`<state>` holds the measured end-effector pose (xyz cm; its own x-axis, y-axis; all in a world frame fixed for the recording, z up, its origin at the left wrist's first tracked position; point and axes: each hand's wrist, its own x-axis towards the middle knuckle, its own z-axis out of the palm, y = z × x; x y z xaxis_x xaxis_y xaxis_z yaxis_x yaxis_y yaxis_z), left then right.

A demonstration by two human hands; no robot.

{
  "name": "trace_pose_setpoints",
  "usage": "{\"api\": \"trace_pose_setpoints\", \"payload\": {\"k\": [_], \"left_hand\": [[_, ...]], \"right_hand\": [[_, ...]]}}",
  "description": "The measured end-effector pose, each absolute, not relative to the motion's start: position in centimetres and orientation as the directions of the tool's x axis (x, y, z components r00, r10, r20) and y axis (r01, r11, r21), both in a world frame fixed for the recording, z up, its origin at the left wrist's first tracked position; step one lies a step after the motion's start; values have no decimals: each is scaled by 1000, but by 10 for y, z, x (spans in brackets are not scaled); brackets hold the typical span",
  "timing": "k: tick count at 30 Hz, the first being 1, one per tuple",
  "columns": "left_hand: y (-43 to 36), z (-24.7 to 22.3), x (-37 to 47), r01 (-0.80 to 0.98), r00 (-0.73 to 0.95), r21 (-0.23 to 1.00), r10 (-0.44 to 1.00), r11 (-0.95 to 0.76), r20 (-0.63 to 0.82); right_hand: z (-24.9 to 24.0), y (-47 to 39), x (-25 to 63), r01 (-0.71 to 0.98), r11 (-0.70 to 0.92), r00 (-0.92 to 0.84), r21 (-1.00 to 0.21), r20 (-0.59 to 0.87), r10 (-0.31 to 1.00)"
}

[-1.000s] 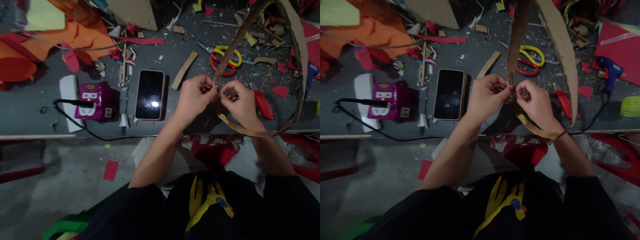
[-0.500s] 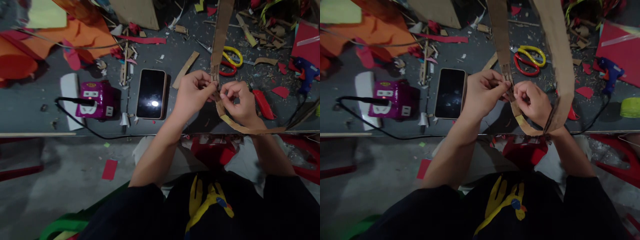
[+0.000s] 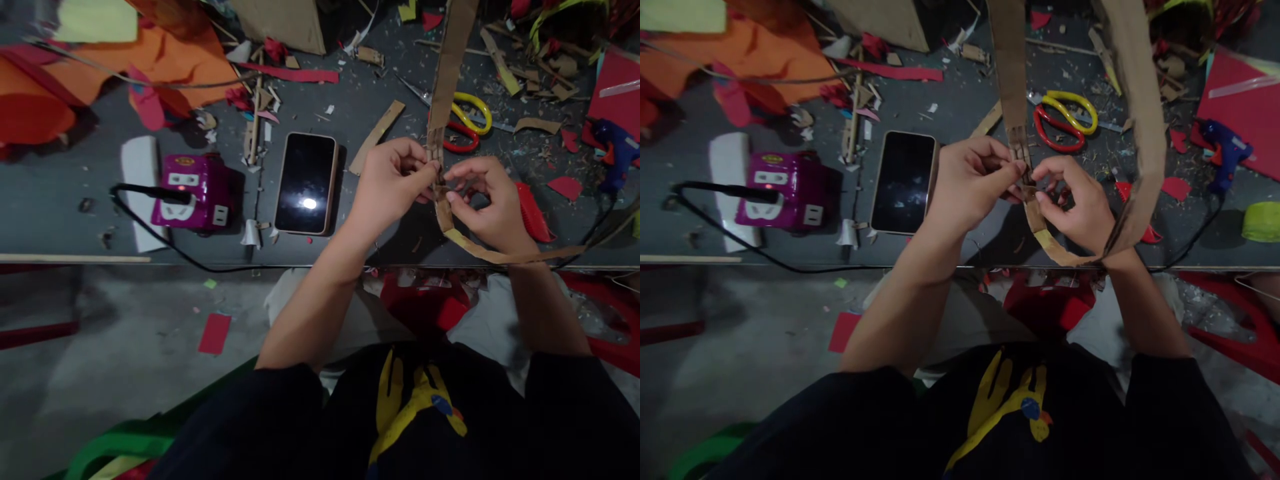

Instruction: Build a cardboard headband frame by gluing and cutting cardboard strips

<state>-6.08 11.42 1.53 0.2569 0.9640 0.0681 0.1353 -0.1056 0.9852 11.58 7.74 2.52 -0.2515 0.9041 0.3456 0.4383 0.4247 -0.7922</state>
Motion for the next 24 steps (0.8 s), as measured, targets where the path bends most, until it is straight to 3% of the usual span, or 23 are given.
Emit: {"api": "trace_pose_setpoints", "payload": {"k": [6, 14, 19, 24], "left_hand": [[113, 15, -58, 115, 233, 989, 971, -88, 59], [112, 14, -51, 41, 175, 985, 972, -165, 156], [111, 17, -49, 13, 186, 990, 973, -139, 134], [111, 16, -50, 3, 198, 990, 971, -139, 136]], "right_hand": [[19, 80, 115, 471, 501, -246, -726, 437, 865], [9, 82, 110, 535, 586, -277, -609, 529, 802], [10, 82, 108, 511, 556, -269, -655, 492, 828], [14, 82, 108, 381, 562, -273, -734, 491, 827]]}}
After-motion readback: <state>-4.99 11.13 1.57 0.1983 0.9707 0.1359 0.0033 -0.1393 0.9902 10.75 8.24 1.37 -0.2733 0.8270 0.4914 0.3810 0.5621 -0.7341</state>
